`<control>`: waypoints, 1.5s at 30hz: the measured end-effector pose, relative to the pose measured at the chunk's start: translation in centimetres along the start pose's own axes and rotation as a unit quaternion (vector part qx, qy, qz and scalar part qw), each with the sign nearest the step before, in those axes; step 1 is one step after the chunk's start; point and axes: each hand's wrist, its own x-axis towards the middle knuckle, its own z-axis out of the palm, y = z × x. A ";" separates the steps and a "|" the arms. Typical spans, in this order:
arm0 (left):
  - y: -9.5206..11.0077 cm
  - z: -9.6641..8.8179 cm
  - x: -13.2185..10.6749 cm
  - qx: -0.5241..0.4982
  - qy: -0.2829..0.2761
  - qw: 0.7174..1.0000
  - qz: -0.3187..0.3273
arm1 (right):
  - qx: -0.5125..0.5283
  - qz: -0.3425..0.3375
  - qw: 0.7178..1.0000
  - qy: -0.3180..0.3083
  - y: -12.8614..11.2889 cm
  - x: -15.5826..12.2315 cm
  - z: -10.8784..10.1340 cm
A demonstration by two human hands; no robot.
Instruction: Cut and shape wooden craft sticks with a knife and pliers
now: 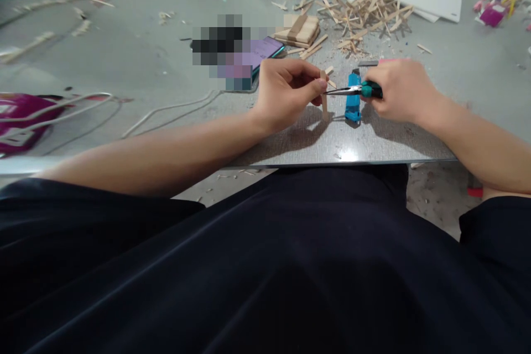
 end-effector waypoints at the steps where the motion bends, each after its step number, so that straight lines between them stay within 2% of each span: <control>1: -0.2 0.0 0.0 0.008 0.004 1.000 0.007 | -0.002 0.003 1.000 -0.004 -0.2 -0.1 -0.2; 7: -0.9 -0.1 0.0 0.035 0.009 0.999 0.033 | 0.004 0.036 0.999 -0.028 -1.2 -0.5 -0.9; 17: -1.4 -0.2 -0.1 0.033 0.011 0.999 0.041 | -0.002 0.068 0.996 -0.050 -2.1 -0.5 -1.6; 26: -1.2 -0.3 0.4 -0.031 -0.008 0.999 0.030 | -0.001 0.073 0.997 -0.035 -2.1 -0.5 -1.4; 31: -1.4 -0.1 0.4 -0.020 0.001 0.999 0.042 | -0.003 0.063 0.998 -0.014 -1.9 -0.6 -1.1; 37: -1.7 0.1 0.5 -0.012 0.001 1.000 0.027 | -0.035 0.069 0.997 -0.024 -2.3 -0.5 -1.2; 45: -1.6 0.1 0.6 -0.024 0.003 1.000 0.017 | 0.004 0.073 0.997 -0.024 -1.8 -0.5 -1.6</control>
